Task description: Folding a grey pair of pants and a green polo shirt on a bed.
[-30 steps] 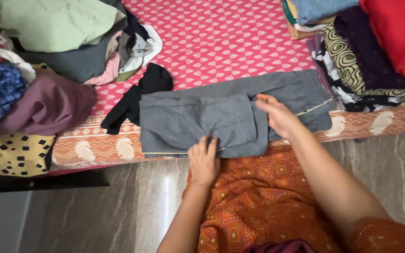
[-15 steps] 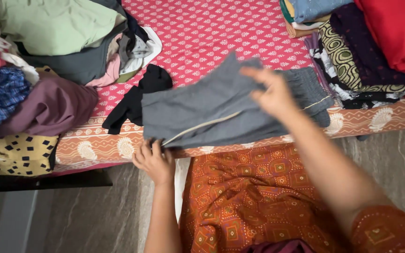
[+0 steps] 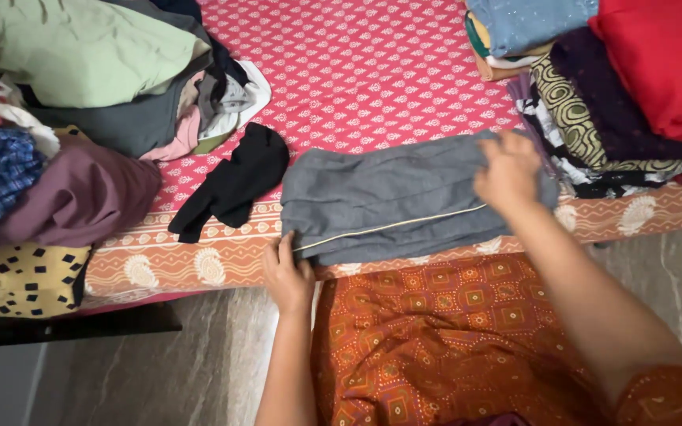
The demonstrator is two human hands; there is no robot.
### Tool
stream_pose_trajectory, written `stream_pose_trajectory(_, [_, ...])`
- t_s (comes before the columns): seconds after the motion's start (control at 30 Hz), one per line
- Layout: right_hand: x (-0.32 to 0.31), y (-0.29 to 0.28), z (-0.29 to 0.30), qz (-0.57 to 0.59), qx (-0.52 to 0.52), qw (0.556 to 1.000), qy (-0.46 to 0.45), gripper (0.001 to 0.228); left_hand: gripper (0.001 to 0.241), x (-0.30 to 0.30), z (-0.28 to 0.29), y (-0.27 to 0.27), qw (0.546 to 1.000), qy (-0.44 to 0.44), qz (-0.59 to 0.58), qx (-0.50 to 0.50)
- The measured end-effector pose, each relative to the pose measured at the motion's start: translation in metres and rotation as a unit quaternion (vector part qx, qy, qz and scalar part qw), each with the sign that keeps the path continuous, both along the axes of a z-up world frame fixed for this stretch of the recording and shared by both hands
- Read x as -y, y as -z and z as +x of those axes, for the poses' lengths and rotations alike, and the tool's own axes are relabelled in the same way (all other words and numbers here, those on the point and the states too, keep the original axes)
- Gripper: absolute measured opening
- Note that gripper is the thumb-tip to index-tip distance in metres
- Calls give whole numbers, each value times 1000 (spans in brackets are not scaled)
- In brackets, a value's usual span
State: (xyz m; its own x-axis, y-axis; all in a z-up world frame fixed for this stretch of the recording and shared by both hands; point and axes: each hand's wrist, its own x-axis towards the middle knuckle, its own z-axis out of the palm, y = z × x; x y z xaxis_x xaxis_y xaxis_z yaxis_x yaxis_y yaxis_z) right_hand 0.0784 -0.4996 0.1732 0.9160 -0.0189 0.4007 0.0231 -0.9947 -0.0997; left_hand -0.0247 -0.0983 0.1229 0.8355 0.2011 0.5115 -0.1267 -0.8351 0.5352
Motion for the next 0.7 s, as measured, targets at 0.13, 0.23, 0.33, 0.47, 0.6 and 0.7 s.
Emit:
stream_pose_trajectory(0.13, [-106,-1,31,106,79,958,-255,23,51,-9,2,10,999,2,-54,6])
stream_pose_trajectory(0.23, [-196,13,62,178,3,928,-326,22,41,-14,-1,13,998,19,-53,-1])
stream_pose_trajectory(0.33, [-268,11,91,133,-43,942,-306,36,46,-16,-1,4,998,45,-48,15])
stream_pose_trajectory(0.47, [-323,38,133,23,-194,953,-230,36,47,-23,2,15,995,73,-50,43])
stream_pose_trajectory(0.6, [-340,26,167,36,-291,935,-197,25,45,-25,-4,0,991,111,-50,49])
stream_pose_trajectory(0.7, [-336,21,190,131,-257,943,-166,24,46,-27,-12,-6,989,126,-49,53])
